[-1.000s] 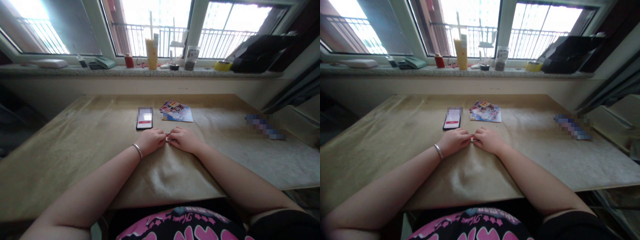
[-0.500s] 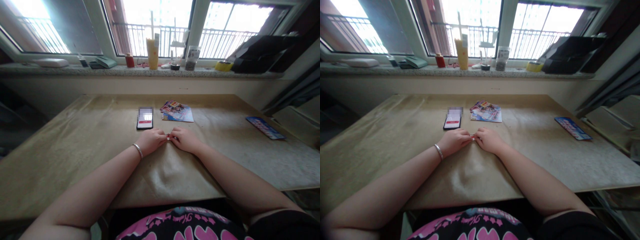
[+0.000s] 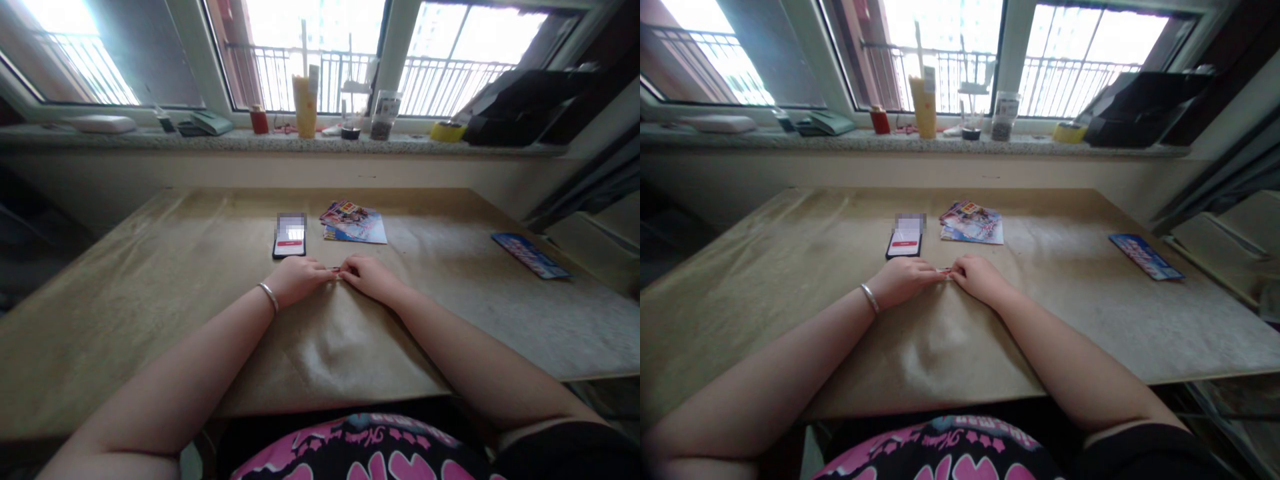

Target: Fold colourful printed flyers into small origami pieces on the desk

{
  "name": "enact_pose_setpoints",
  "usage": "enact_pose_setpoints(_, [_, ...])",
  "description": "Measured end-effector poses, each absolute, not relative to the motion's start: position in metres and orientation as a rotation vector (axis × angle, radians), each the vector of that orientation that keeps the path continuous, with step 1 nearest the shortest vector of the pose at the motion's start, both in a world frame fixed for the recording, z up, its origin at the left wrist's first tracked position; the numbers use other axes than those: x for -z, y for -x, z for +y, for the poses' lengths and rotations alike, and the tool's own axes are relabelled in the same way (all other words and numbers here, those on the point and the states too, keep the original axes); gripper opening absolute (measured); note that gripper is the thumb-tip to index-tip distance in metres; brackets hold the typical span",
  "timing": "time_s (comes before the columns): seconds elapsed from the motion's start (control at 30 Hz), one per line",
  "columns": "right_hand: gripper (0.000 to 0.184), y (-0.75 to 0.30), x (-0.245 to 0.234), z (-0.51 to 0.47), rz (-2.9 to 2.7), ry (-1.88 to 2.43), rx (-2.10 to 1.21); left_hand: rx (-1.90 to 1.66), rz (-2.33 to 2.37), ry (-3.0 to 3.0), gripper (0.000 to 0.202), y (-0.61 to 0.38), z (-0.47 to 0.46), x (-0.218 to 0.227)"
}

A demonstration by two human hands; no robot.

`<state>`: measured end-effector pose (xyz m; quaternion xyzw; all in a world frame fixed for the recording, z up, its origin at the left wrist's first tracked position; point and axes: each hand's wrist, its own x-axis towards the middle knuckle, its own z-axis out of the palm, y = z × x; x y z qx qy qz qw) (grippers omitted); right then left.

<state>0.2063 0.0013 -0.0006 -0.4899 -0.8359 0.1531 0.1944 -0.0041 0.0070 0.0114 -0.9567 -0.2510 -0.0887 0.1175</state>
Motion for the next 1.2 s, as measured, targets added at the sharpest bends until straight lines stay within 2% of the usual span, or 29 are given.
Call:
enact_pose_setpoints(0.2, [0.01, -0.206, 0.002, 0.001, -2.329, 1.393, -0.422, 0.173, -0.748, 2.712, 0.029, -0.001, 0.001, -0.013])
enact_pose_setpoints(0.67, [0.005, -0.207, 0.001, 0.0, -2.331, 1.341, -0.385, 0.232, -0.932, 2.691, 0.012, -0.012, -0.006, -0.01])
enact_pose_setpoints(1.0, [0.022, -0.213, -0.01, -0.013, -2.543, 1.321, -0.08, 0.296, -1.012, 2.717, 0.012, -0.012, -0.004, -0.009])
enact_pose_setpoints(1.2, [0.023, -0.208, -0.014, -0.017, -2.579, 1.391, 0.012, 0.266, -0.971, 2.725, 0.013, -0.011, -0.003, -0.009])
